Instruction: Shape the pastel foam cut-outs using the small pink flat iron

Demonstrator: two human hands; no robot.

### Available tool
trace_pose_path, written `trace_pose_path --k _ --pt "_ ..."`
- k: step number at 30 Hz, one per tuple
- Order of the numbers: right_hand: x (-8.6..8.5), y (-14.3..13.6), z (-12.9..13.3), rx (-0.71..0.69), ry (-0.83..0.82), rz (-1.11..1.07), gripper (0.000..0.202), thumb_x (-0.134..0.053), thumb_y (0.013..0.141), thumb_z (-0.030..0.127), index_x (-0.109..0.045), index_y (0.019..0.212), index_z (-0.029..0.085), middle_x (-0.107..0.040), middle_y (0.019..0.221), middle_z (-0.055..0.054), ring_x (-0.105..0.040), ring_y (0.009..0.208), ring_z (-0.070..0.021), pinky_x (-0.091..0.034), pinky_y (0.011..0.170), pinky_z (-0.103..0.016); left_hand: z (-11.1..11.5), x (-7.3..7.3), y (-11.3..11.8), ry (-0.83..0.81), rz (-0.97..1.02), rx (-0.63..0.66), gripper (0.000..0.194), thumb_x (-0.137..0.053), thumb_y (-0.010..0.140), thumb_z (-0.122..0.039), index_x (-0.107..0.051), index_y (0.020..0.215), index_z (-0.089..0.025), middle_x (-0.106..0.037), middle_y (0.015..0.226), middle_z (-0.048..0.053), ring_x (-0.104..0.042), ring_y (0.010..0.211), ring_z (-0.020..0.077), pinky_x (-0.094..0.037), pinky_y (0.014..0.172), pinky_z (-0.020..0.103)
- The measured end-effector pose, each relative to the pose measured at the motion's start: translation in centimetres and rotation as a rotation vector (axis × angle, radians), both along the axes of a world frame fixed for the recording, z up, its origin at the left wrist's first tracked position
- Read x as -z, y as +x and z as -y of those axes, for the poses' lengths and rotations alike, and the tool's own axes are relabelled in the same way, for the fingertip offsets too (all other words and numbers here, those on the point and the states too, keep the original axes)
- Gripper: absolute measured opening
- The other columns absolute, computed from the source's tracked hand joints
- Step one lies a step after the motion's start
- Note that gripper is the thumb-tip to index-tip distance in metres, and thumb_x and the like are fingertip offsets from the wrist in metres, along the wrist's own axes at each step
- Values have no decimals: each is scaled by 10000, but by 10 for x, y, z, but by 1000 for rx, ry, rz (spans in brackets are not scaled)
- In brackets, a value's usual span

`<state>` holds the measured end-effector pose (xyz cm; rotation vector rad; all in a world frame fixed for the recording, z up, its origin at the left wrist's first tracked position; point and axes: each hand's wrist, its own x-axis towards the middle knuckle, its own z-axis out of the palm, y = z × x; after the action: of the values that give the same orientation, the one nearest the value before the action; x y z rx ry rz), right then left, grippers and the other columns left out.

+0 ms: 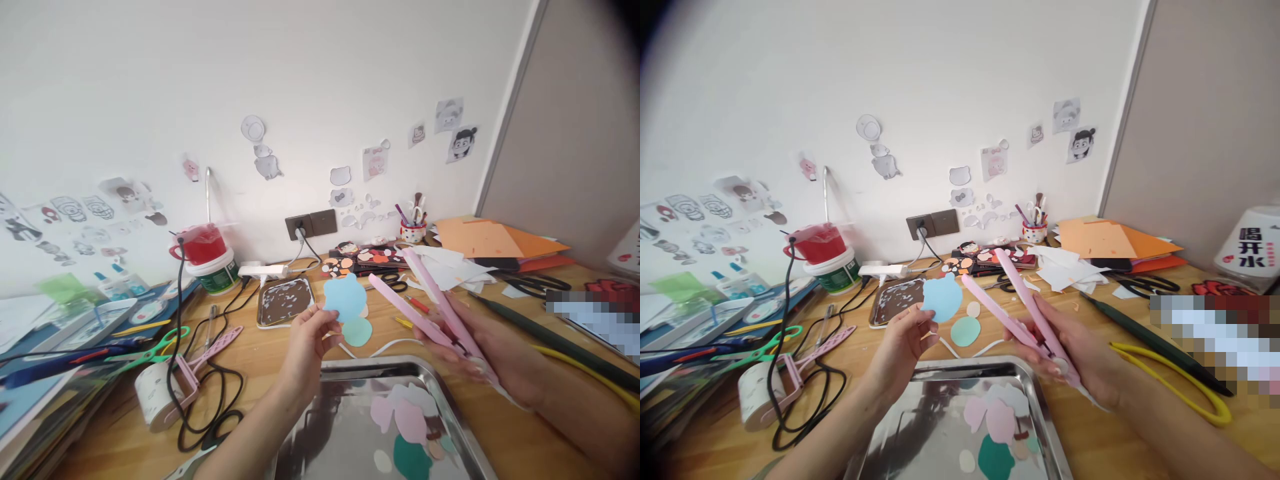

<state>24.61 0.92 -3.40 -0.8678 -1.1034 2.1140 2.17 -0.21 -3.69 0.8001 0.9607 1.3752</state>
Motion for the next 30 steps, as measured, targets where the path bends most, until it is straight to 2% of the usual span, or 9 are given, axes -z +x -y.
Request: trace_pose_path --k 7,11,14,18,25,30 --pt "-2 2 -2 30 -38 -74 543 -258 787 541 -597 778 117 -356 480 44 -236 323 -11 -224 282 -117 0 1 -2 5 6 19 107 -577 637 -225 -499 646 -152 -456 574 -23 -440 547 67 -399 536 173" --pt "-2 0 -1 93 -19 -100 476 -308 795 503 -581 697 126 -440 521 7 -347 388 -38 -338 360 -137 1 -1 -2 7 27 15 118 -579 639 -245 -499 665 -163 -461 561 -30 -448 543 70 -398 533 175" --pt "-2 -2 0 113 70 -60 390 -361 795 462 -563 703 141 -518 622 -22 -422 462 -66 -385 436 -173 1 -3 -2 14 41 -4 140 -583 636 -271 -498 679 -169 -487 586 -27 -458 533 71 -398 523 177" --pt "-5 -5 3 130 218 126 321 -422 779 433 -554 799 141 -528 678 -22 -424 484 -72 -365 444 -188 2 -6 0 44 19 5 166 -562 653 -323 -504 701 -176 -527 608 -15 -461 504 73 -390 491 182" --pt "-5 -7 1 17 390 335 314 -410 791 424 -520 718 139 -463 598 16 -369 445 -43 -259 376 -159 3 -4 1 93 -133 -5 196 -524 693 -366 -524 739 -175 -487 543 -25 -433 478 68 -371 497 181" --pt "2 -10 -2 -4 464 407 288 -417 791 408 -489 676 154 -459 591 31 -397 433 -40 -272 388 -160 4 -4 3 125 -231 0 214 -507 708 -373 -507 690 -160 -484 534 -15 -427 501 77 -377 523 193"
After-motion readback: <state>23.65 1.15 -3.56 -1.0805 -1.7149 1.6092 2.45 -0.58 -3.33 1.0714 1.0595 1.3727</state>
